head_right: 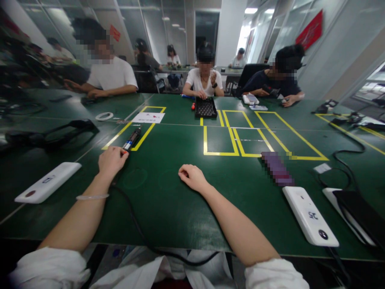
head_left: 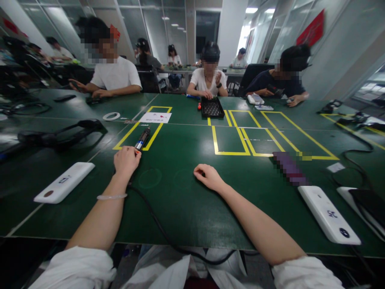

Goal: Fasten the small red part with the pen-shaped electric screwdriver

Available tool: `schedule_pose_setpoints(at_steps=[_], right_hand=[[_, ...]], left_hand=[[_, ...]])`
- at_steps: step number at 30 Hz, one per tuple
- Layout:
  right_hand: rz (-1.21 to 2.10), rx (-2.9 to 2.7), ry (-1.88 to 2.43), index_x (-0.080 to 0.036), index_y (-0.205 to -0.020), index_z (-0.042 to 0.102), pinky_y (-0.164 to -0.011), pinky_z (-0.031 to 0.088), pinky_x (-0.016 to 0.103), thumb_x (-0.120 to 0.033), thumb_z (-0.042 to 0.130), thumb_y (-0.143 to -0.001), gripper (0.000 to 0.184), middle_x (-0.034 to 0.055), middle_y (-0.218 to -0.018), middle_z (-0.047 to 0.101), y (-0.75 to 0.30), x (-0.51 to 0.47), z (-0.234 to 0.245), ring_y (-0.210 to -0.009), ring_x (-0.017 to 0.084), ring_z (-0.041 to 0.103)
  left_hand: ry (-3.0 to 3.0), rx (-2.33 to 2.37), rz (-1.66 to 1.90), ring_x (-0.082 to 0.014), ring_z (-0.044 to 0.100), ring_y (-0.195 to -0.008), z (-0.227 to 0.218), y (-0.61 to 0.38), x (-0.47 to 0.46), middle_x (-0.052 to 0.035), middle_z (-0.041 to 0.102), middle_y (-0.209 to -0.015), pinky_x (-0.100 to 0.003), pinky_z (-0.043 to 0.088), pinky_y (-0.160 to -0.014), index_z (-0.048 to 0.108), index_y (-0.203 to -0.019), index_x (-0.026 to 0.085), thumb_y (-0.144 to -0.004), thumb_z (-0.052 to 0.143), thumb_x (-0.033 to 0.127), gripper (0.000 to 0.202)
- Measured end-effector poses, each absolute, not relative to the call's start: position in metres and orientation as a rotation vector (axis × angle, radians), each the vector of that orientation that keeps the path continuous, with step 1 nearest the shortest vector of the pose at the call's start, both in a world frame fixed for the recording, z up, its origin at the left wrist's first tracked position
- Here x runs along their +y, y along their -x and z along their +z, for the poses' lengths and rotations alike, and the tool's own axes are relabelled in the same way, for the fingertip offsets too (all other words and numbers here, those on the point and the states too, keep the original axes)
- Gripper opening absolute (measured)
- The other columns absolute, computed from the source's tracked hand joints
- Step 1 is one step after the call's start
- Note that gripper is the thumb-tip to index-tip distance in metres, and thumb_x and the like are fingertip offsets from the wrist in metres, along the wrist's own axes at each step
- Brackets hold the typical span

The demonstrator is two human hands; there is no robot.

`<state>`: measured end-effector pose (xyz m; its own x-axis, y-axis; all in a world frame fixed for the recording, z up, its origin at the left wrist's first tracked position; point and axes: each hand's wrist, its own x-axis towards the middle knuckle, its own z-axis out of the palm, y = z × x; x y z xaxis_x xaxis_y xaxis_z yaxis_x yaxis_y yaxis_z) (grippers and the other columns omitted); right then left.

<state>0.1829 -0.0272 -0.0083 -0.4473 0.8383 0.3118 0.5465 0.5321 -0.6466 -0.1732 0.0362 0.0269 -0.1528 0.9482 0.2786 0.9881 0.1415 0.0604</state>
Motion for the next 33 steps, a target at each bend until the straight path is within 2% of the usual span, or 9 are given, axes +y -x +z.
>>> schedule_pose_setpoints(at_steps=[5,10,13,15,19,22,29,33], right_hand=[[0.626,-2.156,1.112,-0.018,-0.083,0.062,-0.07,0.042,0.025,-0.019,0.056,-0.088,0.008,0.0012,-0.078,0.064,-0.182,-0.027,-0.009,-0.073,0.014,0.057],[0.648,-2.143,1.1,-0.019,-0.085,0.061,-0.071,0.043,0.025,-0.019,0.057,-0.088,0.005,0.0009,-0.077,0.063,-0.181,-0.027,-0.011,-0.073,0.014,0.057],[0.709,-2.117,1.088,-0.019,-0.097,0.059,-0.071,0.044,0.026,-0.022,0.058,-0.088,0.01,-0.0002,-0.078,0.064,-0.18,-0.028,-0.012,-0.071,0.013,0.058],[0.748,-2.111,1.067,-0.019,-0.103,0.057,-0.071,0.044,0.026,-0.026,0.059,-0.089,0.016,-0.0008,-0.078,0.064,-0.179,-0.029,-0.013,-0.07,0.013,0.058],[0.757,-2.144,1.025,-0.019,-0.091,0.059,-0.069,0.043,0.025,-0.032,0.058,-0.09,0.013,0.0002,-0.078,0.063,-0.178,-0.029,-0.013,-0.071,0.013,0.057],[0.767,-2.147,1.016,-0.018,-0.083,0.057,-0.067,0.042,0.024,-0.031,0.057,-0.091,0.015,-0.0003,-0.074,0.061,-0.177,-0.029,-0.013,-0.068,0.013,0.055],[0.898,-2.116,0.99,-0.018,-0.086,0.057,-0.064,0.04,0.022,-0.029,0.056,-0.091,0.013,-0.0024,-0.072,0.059,-0.177,-0.031,-0.007,-0.065,0.011,0.054],[0.94,-2.073,0.995,-0.017,-0.085,0.056,-0.062,0.039,0.022,-0.03,0.053,-0.092,0.015,-0.0033,-0.069,0.057,-0.178,-0.03,-0.007,-0.062,0.011,0.052]], left_hand=[[1.968,-2.178,-0.549,-0.0289,0.057,-0.103,0.03,0.158,0.033,-0.014,0.062,-0.111,-0.039,0.041,-0.09,0.059,-0.11,0.015,-0.092,0.037,0.041,0.038],[2.668,-1.904,-0.867,-0.0201,0.063,-0.095,0.029,0.107,0.017,-0.0064,0.069,-0.105,-0.03,0.046,-0.088,0.064,-0.109,0.018,-0.091,0.045,0.046,0.038],[3.013,-1.69,-0.83,-0.0192,0.063,-0.097,0.026,0.075,0.003,-0.0061,0.068,-0.111,-0.03,0.047,-0.087,0.064,-0.117,0.02,-0.091,0.046,0.046,0.041],[3.174,-1.636,-0.764,-0.0177,0.064,-0.093,0.025,0.059,-0.007,-0.0055,0.069,-0.108,-0.03,0.048,-0.085,0.057,-0.13,0.021,-0.091,0.047,0.044,0.046],[3.406,-1.542,-0.681,-0.0152,0.064,-0.086,0.024,0.037,-0.023,-0.0025,0.069,-0.098,-0.027,0.048,-0.079,0.036,-0.146,0.023,-0.09,0.05,0.038,0.06],[3.458,-1.464,-0.655,-0.0154,0.064,-0.086,0.025,0.031,-0.03,-0.0017,0.068,-0.095,-0.027,0.047,-0.08,0.033,-0.147,0.024,-0.091,0.05,0.035,0.06],[3.524,-1.486,-0.766,-0.0154,0.062,-0.089,0.028,0.028,-0.033,-0.0017,0.067,-0.098,-0.028,0.046,-0.083,0.031,-0.147,0.024,-0.09,0.051,0.033,0.061],[3.572,-1.567,-0.775,-0.0139,0.057,-0.08,0.031,0.027,-0.033,-0.0002,0.063,-0.089,-0.027,0.043,-0.077,0.032,-0.147,0.022,-0.093,0.046,0.034,0.057]])
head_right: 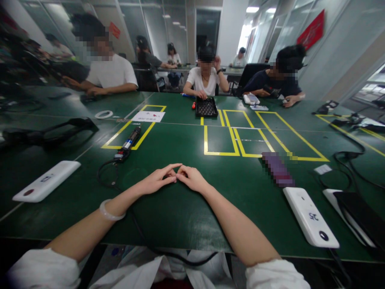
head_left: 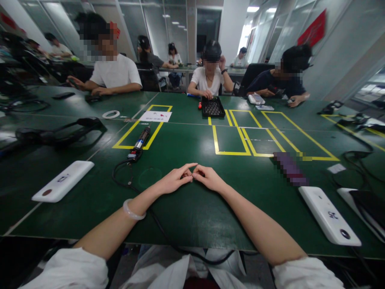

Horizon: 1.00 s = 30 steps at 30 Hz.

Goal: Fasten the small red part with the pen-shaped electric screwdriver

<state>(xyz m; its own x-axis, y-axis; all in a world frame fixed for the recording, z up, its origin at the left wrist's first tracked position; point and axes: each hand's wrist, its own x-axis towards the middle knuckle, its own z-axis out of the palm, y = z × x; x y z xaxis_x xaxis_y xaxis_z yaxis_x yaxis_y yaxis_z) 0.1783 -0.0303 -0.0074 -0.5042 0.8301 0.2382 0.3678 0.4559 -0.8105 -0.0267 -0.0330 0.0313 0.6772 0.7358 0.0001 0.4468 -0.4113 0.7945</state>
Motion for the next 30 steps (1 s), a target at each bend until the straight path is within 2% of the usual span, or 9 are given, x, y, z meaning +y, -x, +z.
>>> schedule_pose_setpoints(at_steps=[3,6,12,15,19,26,30], right_hand=[[0.997,-2.039,0.948,-0.018,-0.092,0.055,-0.064,0.042,0.022,-0.033,0.054,-0.092,0.015,-0.0023,-0.074,0.06,-0.178,-0.03,-0.01,-0.066,0.011,0.055],[1.045,-2.029,0.861,-0.019,-0.101,0.052,-0.067,0.045,0.023,-0.033,0.061,-0.087,0.022,-0.0012,-0.08,0.062,-0.177,-0.029,-0.014,-0.069,0.012,0.057],[1.026,-2.042,0.838,-0.018,-0.095,0.053,-0.068,0.046,0.024,-0.025,0.057,-0.087,0.011,-0.0006,-0.079,0.061,-0.176,-0.03,-0.015,-0.07,0.012,0.057],[1.039,-2.015,0.869,-0.019,-0.091,0.051,-0.067,0.046,0.024,-0.027,0.058,-0.086,0.012,-0.0012,-0.076,0.06,-0.176,-0.031,-0.012,-0.068,0.012,0.057],[1.016,-1.983,0.959,-0.019,-0.088,0.05,-0.064,0.045,0.024,-0.031,0.059,-0.086,0.015,-0.0025,-0.072,0.059,-0.177,-0.029,-0.012,-0.065,0.012,0.055],[1.054,-1.969,0.889,-0.019,-0.096,0.051,-0.065,0.044,0.023,-0.034,0.058,-0.088,0.019,-0.0014,-0.076,0.062,-0.178,-0.03,-0.012,-0.066,0.011,0.056],[1.037,-1.979,0.931,-0.018,-0.091,0.055,-0.063,0.042,0.023,-0.038,0.055,-0.091,0.02,-0.0013,-0.074,0.061,-0.178,-0.03,-0.011,-0.064,0.011,0.054]], left_hand=[[-2.002,0.916,0.45,-0.0131,0.053,-0.076,0.03,0.027,-0.031,0.0017,0.058,-0.083,-0.027,0.041,-0.076,0.032,-0.148,0.022,-0.094,0.044,0.036,0.057],[-1.913,0.925,0.5,-0.0131,0.053,-0.076,0.024,0.028,-0.028,0.0025,0.055,-0.08,-0.027,0.041,-0.076,0.032,-0.148,0.022,-0.094,0.043,0.038,0.058],[-1.873,0.91,0.516,-0.0132,0.054,-0.076,0.015,0.03,-0.026,0.0027,0.054,-0.078,-0.029,0.042,-0.079,0.03,-0.15,0.023,-0.095,0.041,0.035,0.057],[-1.902,0.92,0.525,-0.0136,0.055,-0.079,0.017,0.03,-0.027,0.0017,0.056,-0.082,-0.028,0.043,-0.079,0.029,-0.15,0.021,-0.095,0.042,0.037,0.059],[-2.062,0.96,0.53,-0.0145,0.057,-0.083,0.021,0.03,-0.029,-0.0003,0.06,-0.093,-0.028,0.042,-0.079,0.03,-0.149,0.024,-0.094,0.046,0.041,0.06],[-2.134,0.918,0.506,-0.0145,0.06,-0.086,0.025,0.029,-0.031,0.0005,0.064,-0.091,-0.027,0.042,-0.083,0.028,-0.15,0.023,-0.097,0.039,0.039,0.056],[-2.157,0.95,0.49,-0.014,0.061,-0.083,0.025,0.03,-0.032,0.0016,0.065,-0.088,-0.027,0.043,-0.081,0.025,-0.15,0.024,-0.098,0.036,0.039,0.055]])
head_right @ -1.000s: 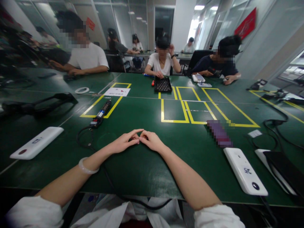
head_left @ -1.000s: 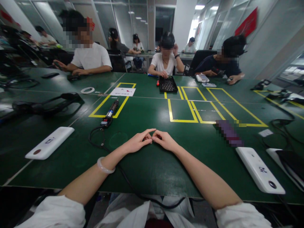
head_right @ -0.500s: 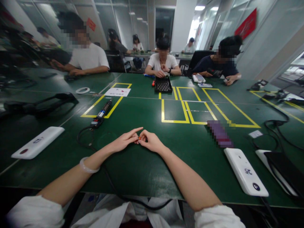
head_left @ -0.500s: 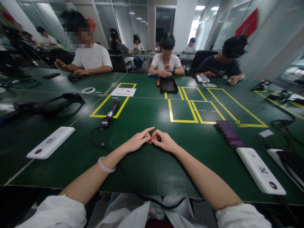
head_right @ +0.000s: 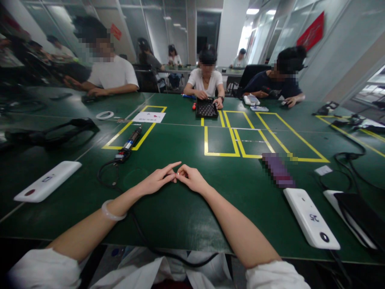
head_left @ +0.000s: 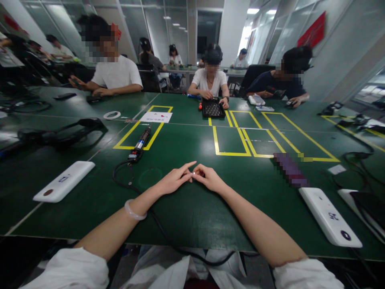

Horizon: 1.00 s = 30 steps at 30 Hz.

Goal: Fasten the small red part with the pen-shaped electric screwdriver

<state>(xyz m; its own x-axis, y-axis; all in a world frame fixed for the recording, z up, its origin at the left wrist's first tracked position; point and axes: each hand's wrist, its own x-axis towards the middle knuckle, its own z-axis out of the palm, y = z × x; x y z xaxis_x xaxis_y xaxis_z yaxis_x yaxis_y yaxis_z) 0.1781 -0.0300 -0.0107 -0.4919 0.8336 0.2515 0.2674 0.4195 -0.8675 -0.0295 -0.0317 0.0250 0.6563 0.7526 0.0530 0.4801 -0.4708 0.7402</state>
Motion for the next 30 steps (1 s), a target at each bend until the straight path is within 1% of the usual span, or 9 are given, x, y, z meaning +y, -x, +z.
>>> schedule_pose_setpoints(at_steps=[2,4,7,11,15,20,26,28,30], right_hand=[[1.024,-1.966,0.984,-0.017,-0.088,0.056,-0.061,0.039,0.022,-0.038,0.053,-0.093,0.021,-0.0017,-0.071,0.06,-0.179,-0.029,-0.012,-0.061,0.01,0.051],[1.034,-1.944,1.007,-0.017,-0.086,0.057,-0.06,0.038,0.022,-0.038,0.052,-0.093,0.023,-0.0018,-0.069,0.061,-0.179,-0.027,-0.014,-0.06,0.01,0.051],[1.09,-1.921,0.986,-0.017,-0.084,0.058,-0.063,0.04,0.023,-0.04,0.051,-0.094,0.026,-0.0011,-0.069,0.061,-0.179,-0.025,-0.017,-0.062,0.011,0.053],[1.18,-1.821,0.924,-0.018,-0.094,0.057,-0.064,0.042,0.023,-0.041,0.059,-0.089,0.024,-0.0005,-0.076,0.062,-0.177,-0.026,-0.017,-0.067,0.012,0.055],[1.201,-1.794,0.872,-0.018,-0.096,0.056,-0.067,0.044,0.024,-0.039,0.065,-0.084,0.025,0.0004,-0.082,0.061,-0.177,-0.027,-0.017,-0.07,0.012,0.055],[1.172,-1.816,0.936,-0.017,-0.095,0.058,-0.065,0.042,0.024,-0.039,0.063,-0.085,0.024,-0.0003,-0.079,0.06,-0.178,-0.025,-0.018,-0.068,0.011,0.053],[1.144,-1.829,1.0,-0.017,-0.093,0.057,-0.063,0.042,0.023,-0.038,0.062,-0.085,0.023,-0.0011,-0.076,0.058,-0.179,-0.025,-0.015,-0.064,0.01,0.05],[1.131,-1.842,1.009,-0.017,-0.092,0.057,-0.063,0.042,0.023,-0.036,0.062,-0.085,0.021,-0.001,-0.076,0.059,-0.179,-0.026,-0.013,-0.065,0.011,0.051],[1.116,-1.853,1.018,-0.017,-0.092,0.057,-0.063,0.042,0.023,-0.035,0.062,-0.084,0.02,-0.0014,-0.074,0.058,-0.179,-0.026,-0.012,-0.065,0.011,0.051]], left_hand=[[-2.213,1.01,0.496,-0.0144,0.061,-0.082,0.024,0.03,-0.033,0.0013,0.065,-0.09,-0.027,0.044,-0.079,0.028,-0.149,0.026,-0.097,0.039,0.04,0.055],[-2.295,1.071,0.541,-0.0158,0.061,-0.085,0.023,0.029,-0.034,-0.0006,0.065,-0.095,-0.028,0.044,-0.08,0.038,-0.142,0.025,-0.095,0.045,0.041,0.05],[-2.43,1.094,0.607,-0.0176,0.061,-0.09,0.022,0.029,-0.034,-0.0032,0.064,-0.097,-0.03,0.045,-0.083,0.055,-0.117,0.022,-0.093,0.049,0.04,0.031],[-2.442,1.1,0.637,-0.0175,0.061,-0.087,0.022,0.029,-0.033,-0.0031,0.065,-0.091,-0.03,0.045,-0.08,0.06,-0.099,0.02,-0.094,0.048,0.039,0.023],[-2.295,1.084,0.635,-0.0173,0.064,-0.087,0.026,0.028,-0.031,-0.003,0.068,-0.093,-0.028,0.047,-0.079,0.061,-0.098,0.02,-0.092,0.05,0.042,0.025],[-2.318,1.156,0.644,-0.0175,0.063,-0.094,0.03,0.04,-0.02,-0.0028,0.069,-0.098,-0.029,0.046,-0.086,0.064,-0.1,0.021,-0.097,0.037,0.043,0.035],[-2.433,1.96,0.775,-0.0269,0.049,-0.121,0.032,0.103,0.017,-0.0118,0.056,-0.129,-0.04,0.036,-0.104,0.055,-0.124,0.016,-0.094,0.04,0.041,0.041],[-2.343,2.279,0.736,-0.0324,0.043,-0.127,0.03,0.131,0.026,-0.0172,0.046,-0.14,-0.045,0.034,-0.106,0.046,-0.134,0.012,-0.091,0.044,0.042,0.052],[-2.195,2.469,0.556,-0.0375,0.043,-0.126,0.026,0.156,0.033,-0.022,0.044,-0.141,-0.05,0.036,-0.102,0.044,-0.135,0.009,-0.088,0.049,0.046,0.059]])
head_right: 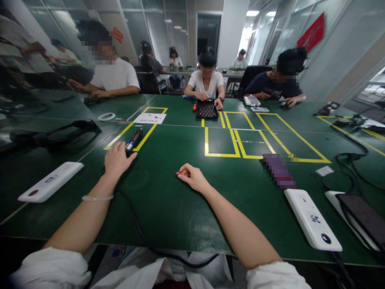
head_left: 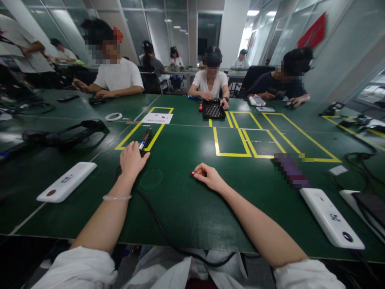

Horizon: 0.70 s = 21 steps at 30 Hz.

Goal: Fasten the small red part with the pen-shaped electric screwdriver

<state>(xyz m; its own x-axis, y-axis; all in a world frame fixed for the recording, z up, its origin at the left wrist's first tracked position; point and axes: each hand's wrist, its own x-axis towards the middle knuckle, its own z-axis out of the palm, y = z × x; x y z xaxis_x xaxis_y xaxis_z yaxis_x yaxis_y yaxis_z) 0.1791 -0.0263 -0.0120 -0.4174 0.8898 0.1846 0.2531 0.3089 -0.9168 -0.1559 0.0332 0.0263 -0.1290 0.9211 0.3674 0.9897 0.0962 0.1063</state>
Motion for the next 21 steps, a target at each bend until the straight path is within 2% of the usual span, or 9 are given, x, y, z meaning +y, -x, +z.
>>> schedule_pose_setpoints(at_steps=[5,17,21], right_hand=[[1.092,-1.882,1.014,-0.017,-0.092,0.058,-0.063,0.042,0.023,-0.033,0.062,-0.085,0.019,-0.002,-0.073,0.057,-0.179,-0.027,-0.012,-0.065,0.011,0.052],[1.08,-1.897,1.008,-0.017,-0.093,0.058,-0.066,0.043,0.024,-0.033,0.061,-0.085,0.018,-0.0014,-0.075,0.059,-0.179,-0.027,-0.013,-0.065,0.011,0.053],[1.077,-1.896,1.001,-0.017,-0.092,0.058,-0.064,0.042,0.024,-0.033,0.062,-0.084,0.018,-0.0021,-0.072,0.057,-0.178,-0.027,-0.013,-0.064,0.011,0.052]], left_hand=[[1.988,-2.433,-0.224,-0.0376,0.055,-0.113,0.02,0.191,0.042,-0.0197,0.052,-0.132,-0.048,0.048,-0.085,0.051,-0.126,0.015,-0.087,0.046,0.053,0.055],[2.04,-2.374,-0.209,-0.0354,0.059,-0.108,0.021,0.185,0.047,-0.0183,0.054,-0.13,-0.043,0.05,-0.082,0.053,-0.128,0.018,-0.078,0.059,0.054,0.063],[2.1,-2.329,-0.186,-0.0342,0.059,-0.109,0.022,0.163,0.039,-0.0162,0.054,-0.131,-0.042,0.05,-0.083,0.049,-0.133,0.019,-0.077,0.059,0.055,0.067]])
